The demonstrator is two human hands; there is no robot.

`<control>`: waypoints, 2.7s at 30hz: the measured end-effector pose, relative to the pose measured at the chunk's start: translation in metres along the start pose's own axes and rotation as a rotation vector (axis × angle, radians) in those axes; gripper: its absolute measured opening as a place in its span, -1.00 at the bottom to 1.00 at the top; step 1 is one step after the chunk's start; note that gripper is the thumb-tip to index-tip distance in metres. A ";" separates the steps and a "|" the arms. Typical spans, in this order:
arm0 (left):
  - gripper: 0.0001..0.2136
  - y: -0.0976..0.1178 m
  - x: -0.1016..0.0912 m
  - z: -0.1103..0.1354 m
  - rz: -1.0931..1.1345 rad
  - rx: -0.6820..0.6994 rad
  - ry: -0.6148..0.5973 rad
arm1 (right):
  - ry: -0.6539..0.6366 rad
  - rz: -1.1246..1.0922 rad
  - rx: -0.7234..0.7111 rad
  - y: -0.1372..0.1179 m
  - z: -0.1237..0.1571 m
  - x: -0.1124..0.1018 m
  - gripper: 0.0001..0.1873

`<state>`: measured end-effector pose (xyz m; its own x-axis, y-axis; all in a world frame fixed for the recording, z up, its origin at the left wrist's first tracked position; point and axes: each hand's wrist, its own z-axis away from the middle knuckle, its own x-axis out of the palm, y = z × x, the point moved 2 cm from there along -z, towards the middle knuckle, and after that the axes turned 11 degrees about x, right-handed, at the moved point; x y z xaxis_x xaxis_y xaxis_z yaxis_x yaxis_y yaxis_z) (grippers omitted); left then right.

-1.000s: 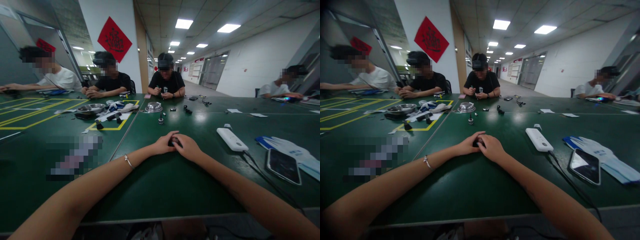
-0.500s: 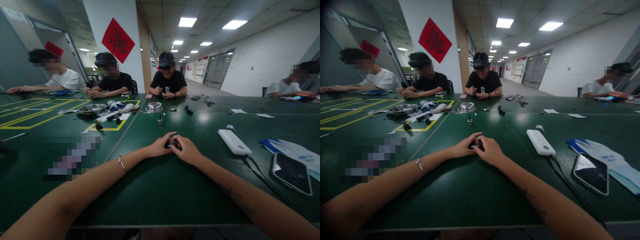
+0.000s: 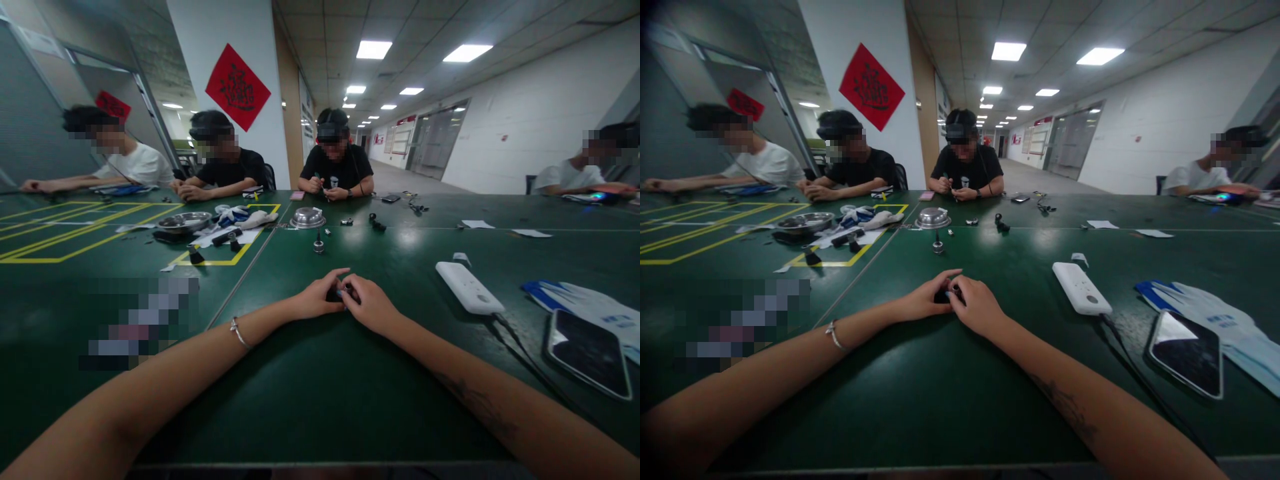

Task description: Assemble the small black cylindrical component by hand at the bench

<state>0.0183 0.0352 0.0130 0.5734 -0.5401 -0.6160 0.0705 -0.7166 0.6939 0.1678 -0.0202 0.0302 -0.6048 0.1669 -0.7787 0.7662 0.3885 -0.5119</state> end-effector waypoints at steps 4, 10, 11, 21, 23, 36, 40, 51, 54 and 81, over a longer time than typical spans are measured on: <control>-0.27 -0.001 -0.001 0.000 0.009 -0.008 -0.009 | 0.001 0.034 -0.017 -0.001 0.000 0.000 -0.95; -0.26 -0.004 -0.001 0.000 0.004 -0.006 -0.009 | -0.022 0.132 -0.022 -0.002 0.000 -0.002 -0.93; -0.26 -0.004 -0.001 0.000 0.009 0.001 -0.003 | -0.024 0.160 -0.027 -0.003 0.000 -0.002 -0.92; -0.26 -0.003 0.000 0.001 -0.022 0.035 0.007 | -0.004 0.278 -0.070 -0.007 0.000 -0.002 -0.88; -0.27 -0.003 0.000 0.001 -0.027 0.042 0.007 | 0.000 0.276 -0.078 -0.006 0.000 -0.001 -0.87; -0.27 0.007 0.000 0.005 -0.087 0.019 0.062 | 0.072 -0.151 0.140 0.002 -0.004 0.012 -0.93; -0.28 0.009 0.001 0.005 -0.114 0.017 0.065 | 0.066 -0.134 0.187 0.003 -0.003 0.012 -0.87; -0.26 0.004 0.002 0.008 -0.074 -0.010 0.067 | 0.126 -0.268 0.121 0.001 0.002 0.008 -0.77; -0.24 0.005 0.003 0.009 -0.092 -0.041 0.086 | 0.157 -0.267 0.149 0.002 0.003 0.005 -0.63; -0.08 0.011 0.003 0.011 -0.110 0.037 0.134 | 0.147 -0.001 0.166 0.006 0.000 0.011 -0.64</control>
<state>0.0119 0.0207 0.0144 0.6674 -0.3963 -0.6305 0.1100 -0.7849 0.6098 0.1662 -0.0159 0.0188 -0.6217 0.3010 -0.7231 0.7832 0.2360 -0.5752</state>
